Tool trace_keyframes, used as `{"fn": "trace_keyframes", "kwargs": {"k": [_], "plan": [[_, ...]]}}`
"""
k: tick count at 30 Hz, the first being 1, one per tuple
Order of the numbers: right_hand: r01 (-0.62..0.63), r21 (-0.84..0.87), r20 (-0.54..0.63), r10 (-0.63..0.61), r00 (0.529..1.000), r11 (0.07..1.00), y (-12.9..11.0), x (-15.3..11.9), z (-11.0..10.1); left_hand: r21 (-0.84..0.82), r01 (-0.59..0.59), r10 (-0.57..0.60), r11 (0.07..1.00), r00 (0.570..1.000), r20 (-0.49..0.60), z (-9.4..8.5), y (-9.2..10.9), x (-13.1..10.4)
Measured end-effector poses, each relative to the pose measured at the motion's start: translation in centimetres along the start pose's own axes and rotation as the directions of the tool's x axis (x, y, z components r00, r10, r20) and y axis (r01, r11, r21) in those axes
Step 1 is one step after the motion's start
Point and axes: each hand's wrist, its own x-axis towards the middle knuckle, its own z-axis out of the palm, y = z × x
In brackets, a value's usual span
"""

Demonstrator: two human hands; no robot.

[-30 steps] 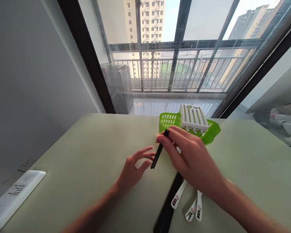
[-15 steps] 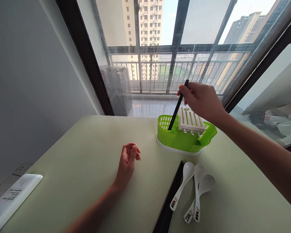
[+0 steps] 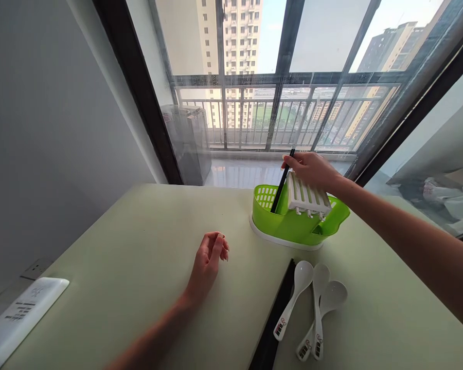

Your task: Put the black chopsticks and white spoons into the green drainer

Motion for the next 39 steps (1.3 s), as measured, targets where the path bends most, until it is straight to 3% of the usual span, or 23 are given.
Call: {"fn": "trace_keyframes", "kwargs": {"k": [8, 14, 20, 22, 25, 27, 29, 32, 34, 36, 39], "plan": [[-0.021, -0.086, 0.051, 0.025, 0.998, 0.996, 0.2, -0.3, 0.1, -0.017, -0.012, 0.012, 1.0, 1.0, 0.005, 0.0, 0.1, 0.1], [0.03, -0.116, -0.022, -0.032, 0.999, 0.993, 0.0, -0.8, 0.4, -0.018, -0.009, 0.01, 1.0, 1.0, 0.024, 0.1, 0.1, 0.2], [0.049, -0.092, 0.006, -0.048, 0.999, 0.995, -0.2, -1.3, 0.5, 0.013, -0.002, 0.001, 1.0, 0.999, 0.054, -0.1, 0.2, 0.1], [0.089, -0.054, -0.057, -0.092, 0.994, 0.995, -0.2, -2.1, 0.3, 0.025, -0.002, 0.0, 1.0, 0.999, 0.053, -0.2, 0.3, 0.0], [0.227, -0.017, -0.301, -0.221, 0.927, 0.974, -0.6, -4.9, -0.1, 0.033, 0.003, -0.005, 0.999, 0.999, 0.043, -0.3, 0.4, 0.0], [0.278, -0.043, -0.498, -0.262, 0.827, 0.96, -1.1, -8.2, -0.3, 0.048, 0.006, -0.008, 0.999, 0.999, 0.047, -0.2, 0.4, 0.1], [0.343, -0.107, -0.583, -0.338, 0.739, 0.933, -1.5, -12.0, -0.3, 0.085, 0.014, -0.02, 0.996, 0.998, 0.066, -0.2, 0.4, 0.0], [0.526, -0.165, -0.444, -0.539, 0.716, 0.835, -1.1, -17.7, 0.9, 0.19, 0.006, -0.032, 0.982, 0.991, 0.133, 0.0, 0.6, -0.1], [0.688, -0.11, -0.218, -0.693, 0.687, 0.717, -0.4, -20.5, 2.4, 0.265, -0.044, -0.015, 0.963, 0.976, 0.218, 0.1, 0.7, -0.4], [0.741, -0.054, -0.046, -0.743, 0.668, 0.67, 0.4, -22.5, 4.1, 0.313, -0.127, 0.018, 0.941, 0.944, 0.329, 0.2, 0.8, -0.7], [0.737, -0.024, 0.056, -0.735, 0.676, 0.675, 1.3, -24.3, 6.4, 0.359, -0.302, 0.095, 0.883, 0.865, 0.493, 0.4, 0.8, -1.5]]}}
